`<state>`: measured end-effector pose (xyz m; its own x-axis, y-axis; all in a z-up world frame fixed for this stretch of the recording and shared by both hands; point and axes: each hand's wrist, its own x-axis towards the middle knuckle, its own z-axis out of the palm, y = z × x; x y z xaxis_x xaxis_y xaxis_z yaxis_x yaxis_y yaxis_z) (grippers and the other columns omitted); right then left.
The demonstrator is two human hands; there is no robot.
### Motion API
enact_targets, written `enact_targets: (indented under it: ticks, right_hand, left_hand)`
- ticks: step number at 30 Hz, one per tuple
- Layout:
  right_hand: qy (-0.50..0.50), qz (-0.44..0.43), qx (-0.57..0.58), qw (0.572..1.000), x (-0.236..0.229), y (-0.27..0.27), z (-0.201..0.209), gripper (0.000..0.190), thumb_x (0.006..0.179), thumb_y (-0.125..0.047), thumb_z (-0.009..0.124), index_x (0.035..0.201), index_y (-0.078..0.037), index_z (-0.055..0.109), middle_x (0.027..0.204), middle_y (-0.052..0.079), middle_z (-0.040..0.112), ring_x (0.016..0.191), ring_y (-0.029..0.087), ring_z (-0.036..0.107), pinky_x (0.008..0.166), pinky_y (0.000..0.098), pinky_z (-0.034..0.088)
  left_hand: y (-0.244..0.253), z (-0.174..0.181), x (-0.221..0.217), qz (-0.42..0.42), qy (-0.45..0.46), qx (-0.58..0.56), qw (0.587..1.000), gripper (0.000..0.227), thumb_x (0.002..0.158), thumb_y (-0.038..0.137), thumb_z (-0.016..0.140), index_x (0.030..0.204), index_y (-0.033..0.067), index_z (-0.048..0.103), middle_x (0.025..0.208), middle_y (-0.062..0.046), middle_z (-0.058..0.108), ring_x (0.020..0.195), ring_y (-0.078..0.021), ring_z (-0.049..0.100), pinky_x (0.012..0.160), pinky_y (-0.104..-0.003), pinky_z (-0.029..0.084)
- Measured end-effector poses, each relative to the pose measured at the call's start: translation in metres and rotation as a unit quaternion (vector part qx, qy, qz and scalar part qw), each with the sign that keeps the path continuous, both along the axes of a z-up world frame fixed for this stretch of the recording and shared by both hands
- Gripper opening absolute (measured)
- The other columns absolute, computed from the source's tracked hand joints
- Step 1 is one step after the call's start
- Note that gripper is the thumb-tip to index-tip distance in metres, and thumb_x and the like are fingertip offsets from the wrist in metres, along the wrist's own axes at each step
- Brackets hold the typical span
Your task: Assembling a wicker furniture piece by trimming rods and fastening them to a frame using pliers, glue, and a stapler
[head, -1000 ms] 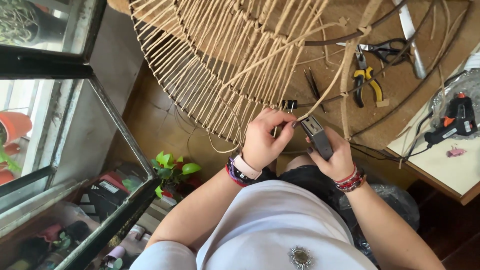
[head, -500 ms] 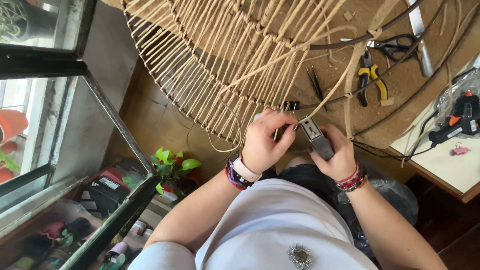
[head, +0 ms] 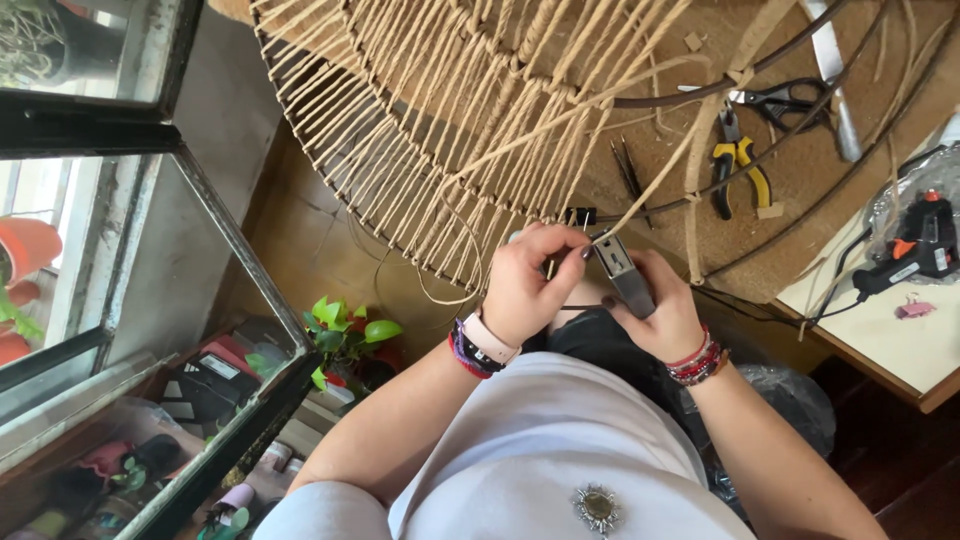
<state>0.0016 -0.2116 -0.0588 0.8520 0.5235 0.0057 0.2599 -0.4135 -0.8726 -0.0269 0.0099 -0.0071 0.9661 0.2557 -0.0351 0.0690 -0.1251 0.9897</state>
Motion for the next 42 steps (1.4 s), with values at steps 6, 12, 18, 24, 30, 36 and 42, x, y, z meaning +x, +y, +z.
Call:
enact_targets:
  ticks: [6,12,18,24,30,36,42]
  right_hand:
    - [0.011,0.021,0.018,1.0,-0.005,-0.024,-0.02,0.045,0.081,-0.02,0.08,0.121,-0.003,0.068,0.106,0.017,0.071,0.098,0.041,0.07,0.08,0.0446,0.054]
    - [-0.04,0.028,-0.005,0.999,-0.007,-0.048,-0.041,0.055,0.08,-0.036,0.08,0.121,-0.002,0.068,0.11,0.019,0.07,0.096,0.041,0.07,0.081,0.048,0.055]
    - [-0.071,-0.009,-0.018,0.997,-0.014,-0.071,-0.04,0.043,0.081,-0.031,0.079,0.115,-0.005,0.071,0.095,0.015,0.07,0.085,0.038,0.072,0.072,0.041,0.055]
    - [-0.049,-0.088,0.047,0.994,-0.022,-0.117,-0.074,0.024,0.082,-0.013,0.079,0.103,-0.004,0.071,0.093,0.01,0.078,0.088,0.025,0.076,0.081,0.0359,0.057]
    - [0.045,-0.17,0.115,0.978,-0.031,-0.152,-0.113,0.021,0.092,-0.011,0.07,0.109,0.001,0.065,0.099,0.014,0.075,0.092,0.018,0.07,0.082,0.0349,0.057]
    - [0.037,-0.195,-0.119,0.973,-0.007,-0.17,-0.101,0.052,0.103,-0.032,0.066,0.141,0.002,0.054,0.112,0.03,0.065,0.103,0.046,0.063,0.087,0.0534,0.046]
    - [-0.109,-0.136,-0.44,0.881,0.051,-0.124,-0.06,0.077,0.089,-0.044,0.073,0.15,-0.002,0.052,0.122,0.028,0.062,0.115,0.048,0.065,0.097,0.0575,0.047]
  left_hand:
    - [-0.007,-0.002,-0.004,0.005,-0.003,-0.017,1.0,0.006,0.092,0.013,0.07,0.092,0.0155,0.075,0.069,-0.002,0.066,0.073,-0.0225,0.067,0.072,-0.032,0.056]
    - [-0.009,-0.006,-0.011,0.009,0.004,-0.056,0.998,0.008,0.096,0.012,0.067,0.095,0.0116,0.075,0.071,-0.005,0.069,0.07,-0.0162,0.066,0.07,-0.03,0.055]
    - [-0.022,-0.024,-0.022,0.019,-0.05,-0.079,0.995,0.023,0.094,0.01,0.07,0.117,0.0095,0.074,0.082,-0.007,0.07,0.076,-0.0156,0.065,0.074,-0.032,0.056]
    - [-0.044,-0.05,-0.034,0.0,-0.109,-0.108,0.988,0.021,0.093,0.009,0.074,0.114,0.0083,0.078,0.083,-0.002,0.069,0.081,-0.0097,0.062,0.077,-0.026,0.052]
    - [-0.063,-0.071,-0.046,0.017,-0.164,-0.055,0.985,0.022,0.089,0.01,0.079,0.112,0.0077,0.079,0.082,-0.004,0.07,0.081,-0.014,0.066,0.08,-0.03,0.056]
    - [-0.082,-0.084,-0.05,0.068,-0.189,0.016,0.979,0.021,0.086,0.013,0.083,0.107,0.0109,0.08,0.078,-0.002,0.071,0.079,-0.0163,0.067,0.081,-0.03,0.053]
    - [-0.083,-0.082,-0.038,0.058,-0.176,0.07,0.98,0.019,0.085,0.018,0.084,0.103,0.0159,0.081,0.075,0.002,0.072,0.078,-0.0155,0.07,0.085,-0.028,0.049]
